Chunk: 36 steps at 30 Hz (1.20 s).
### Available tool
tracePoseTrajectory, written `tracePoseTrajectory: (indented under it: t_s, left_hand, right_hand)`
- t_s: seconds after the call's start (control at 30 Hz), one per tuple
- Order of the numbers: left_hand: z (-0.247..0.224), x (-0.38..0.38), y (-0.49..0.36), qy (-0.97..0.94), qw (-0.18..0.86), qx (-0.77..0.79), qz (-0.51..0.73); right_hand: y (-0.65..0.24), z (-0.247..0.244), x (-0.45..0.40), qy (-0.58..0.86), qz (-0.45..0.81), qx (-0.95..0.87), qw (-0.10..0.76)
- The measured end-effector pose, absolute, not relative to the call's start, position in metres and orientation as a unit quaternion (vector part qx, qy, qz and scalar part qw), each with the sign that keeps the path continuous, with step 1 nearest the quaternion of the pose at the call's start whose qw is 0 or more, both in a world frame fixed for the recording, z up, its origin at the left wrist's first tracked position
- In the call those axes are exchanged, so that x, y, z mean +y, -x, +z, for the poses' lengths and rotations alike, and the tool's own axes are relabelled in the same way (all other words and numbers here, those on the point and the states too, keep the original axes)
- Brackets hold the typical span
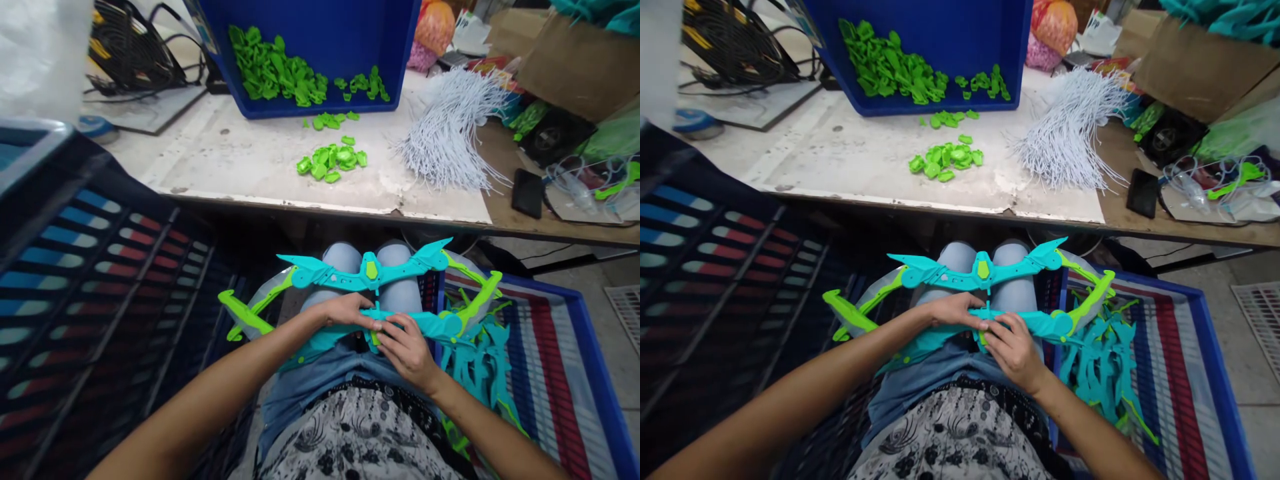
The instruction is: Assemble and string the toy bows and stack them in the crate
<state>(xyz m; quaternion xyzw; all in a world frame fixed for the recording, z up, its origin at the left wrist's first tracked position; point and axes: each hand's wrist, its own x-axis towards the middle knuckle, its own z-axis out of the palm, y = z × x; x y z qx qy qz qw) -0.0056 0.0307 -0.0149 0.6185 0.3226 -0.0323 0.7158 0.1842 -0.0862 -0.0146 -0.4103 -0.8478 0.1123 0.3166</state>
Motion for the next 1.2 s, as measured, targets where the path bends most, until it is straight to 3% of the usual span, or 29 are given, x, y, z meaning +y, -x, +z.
tracePoseTrajectory:
  t_s: [0.17,0.47,0.6,0.67,0.73,0.83,1.03,1.2]
  left_hand:
    - [-0.015,0.029,0.003,-0.677,0.661,0.320,-0.041]
    - [0.005,0.012,-0.003,-0.788,0.474,0.389,-0.053]
    - [0.015,-0.018,-0.002,-0.824,0.395,0.404,-0.042]
    - [0.014,-0.039,0.000,-0.865,0.315,0.388,-0.036]
    - [0.004,-0.061,0.004,-0.907,0.226,0.355,-0.017]
    - [-0.023,-0.082,0.010,-0.936,0.153,0.314,0.029]
    - [-0.044,-0.077,0.021,-0.916,0.258,0.307,0.026]
    - [0.000,-0.041,0.037,-0.800,0.423,0.391,0.168]
  right_hand:
    - [-0.183,-0.018,-0.089,0.515,0.145,-0.786,0.310]
    - [-0.175,-0.012,-0.077,0.606,0.192,-0.758,0.146]
    - [-0.200,0.019,-0.037,0.480,0.321,-0.811,0.094]
    - [-0.211,0.041,0.010,0.438,0.364,-0.810,0.140]
    - [-0.210,0.060,0.070,0.500,0.255,-0.795,0.229]
    - [-0.187,0.075,0.167,0.549,0.063,-0.799,0.238]
    - [-0.136,0.076,0.287,0.520,0.013,-0.847,0.114]
    - [-0.145,0.069,0.290,0.493,0.022,-0.858,0.142]
